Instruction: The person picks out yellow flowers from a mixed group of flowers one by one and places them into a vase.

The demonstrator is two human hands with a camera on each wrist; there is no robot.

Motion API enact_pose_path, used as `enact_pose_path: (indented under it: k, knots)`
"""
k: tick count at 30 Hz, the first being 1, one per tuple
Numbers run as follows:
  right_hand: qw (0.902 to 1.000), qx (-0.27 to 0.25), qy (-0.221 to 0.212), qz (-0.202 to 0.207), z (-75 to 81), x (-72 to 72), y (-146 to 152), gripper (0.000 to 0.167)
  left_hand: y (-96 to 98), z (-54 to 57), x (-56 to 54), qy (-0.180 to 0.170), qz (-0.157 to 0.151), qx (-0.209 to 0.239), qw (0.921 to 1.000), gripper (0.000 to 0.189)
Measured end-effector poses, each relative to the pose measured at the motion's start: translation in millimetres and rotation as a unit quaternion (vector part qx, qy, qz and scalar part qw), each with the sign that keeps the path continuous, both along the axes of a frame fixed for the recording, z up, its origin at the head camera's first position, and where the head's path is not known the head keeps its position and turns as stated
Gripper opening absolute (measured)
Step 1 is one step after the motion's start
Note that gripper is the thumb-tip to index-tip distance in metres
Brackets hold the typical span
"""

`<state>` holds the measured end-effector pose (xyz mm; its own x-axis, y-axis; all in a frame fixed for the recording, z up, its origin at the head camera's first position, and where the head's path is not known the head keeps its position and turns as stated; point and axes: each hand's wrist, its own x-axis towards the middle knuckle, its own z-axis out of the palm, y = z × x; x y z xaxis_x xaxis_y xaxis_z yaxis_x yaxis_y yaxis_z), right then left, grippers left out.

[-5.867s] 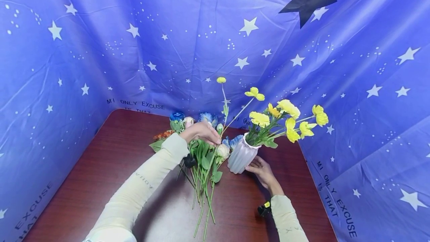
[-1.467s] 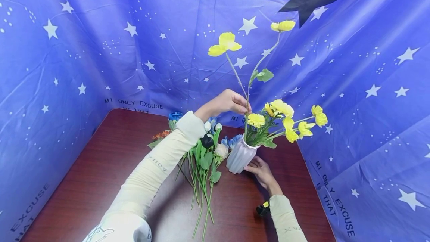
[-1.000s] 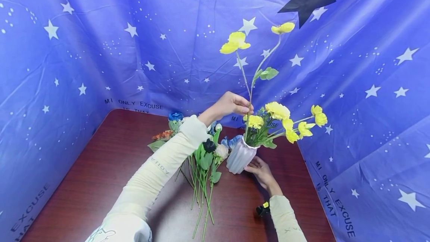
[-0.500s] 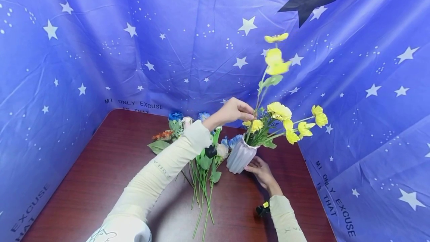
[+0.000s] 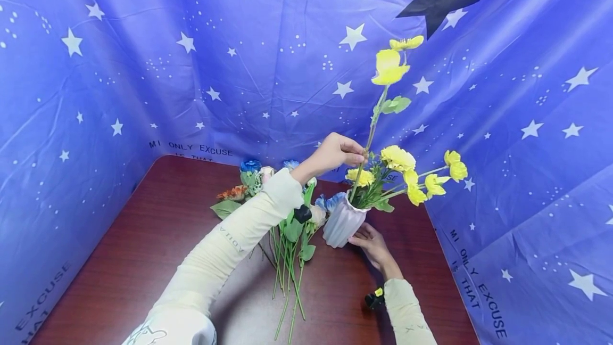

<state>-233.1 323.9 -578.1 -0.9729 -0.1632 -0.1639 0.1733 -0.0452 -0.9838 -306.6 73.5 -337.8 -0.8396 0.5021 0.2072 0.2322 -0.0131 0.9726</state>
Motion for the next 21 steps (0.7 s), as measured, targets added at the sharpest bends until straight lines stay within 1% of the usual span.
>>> enact_pose_path:
  k: [4,10,12,15,21]
  knots:
    - [1.0,-0.003,-0.001,-0.004,-1.0,0.1,0.0,0.063,2.1,0.1,1.1,0.003,0.005,-0.015,0.9999,0.02]
    - [1.0,-0.002,-0.002,-0.005,-3.0,0.1,0.0,0.06,5.4,-8.1,1.6,-0.008,0.012,-0.028,0.9995,0.022]
    - [1.0,-0.001,-0.003,-0.005,-3.0,0.1,0.3,0.06,6.2,-9.9,1.6,-0.003,0.013,-0.036,0.9993,0.022]
    - [1.0,0.002,-0.003,-0.006,-2.5,0.0,0.8,0.062,7.1,-12.2,2.0,0.013,0.012,-0.057,0.9982,0.021]
    - [1.0,0.002,-0.004,-0.005,-3.3,-0.8,0.9,0.063,8.1,-20.6,3.7,0.031,0.002,-0.091,0.9954,0.02]
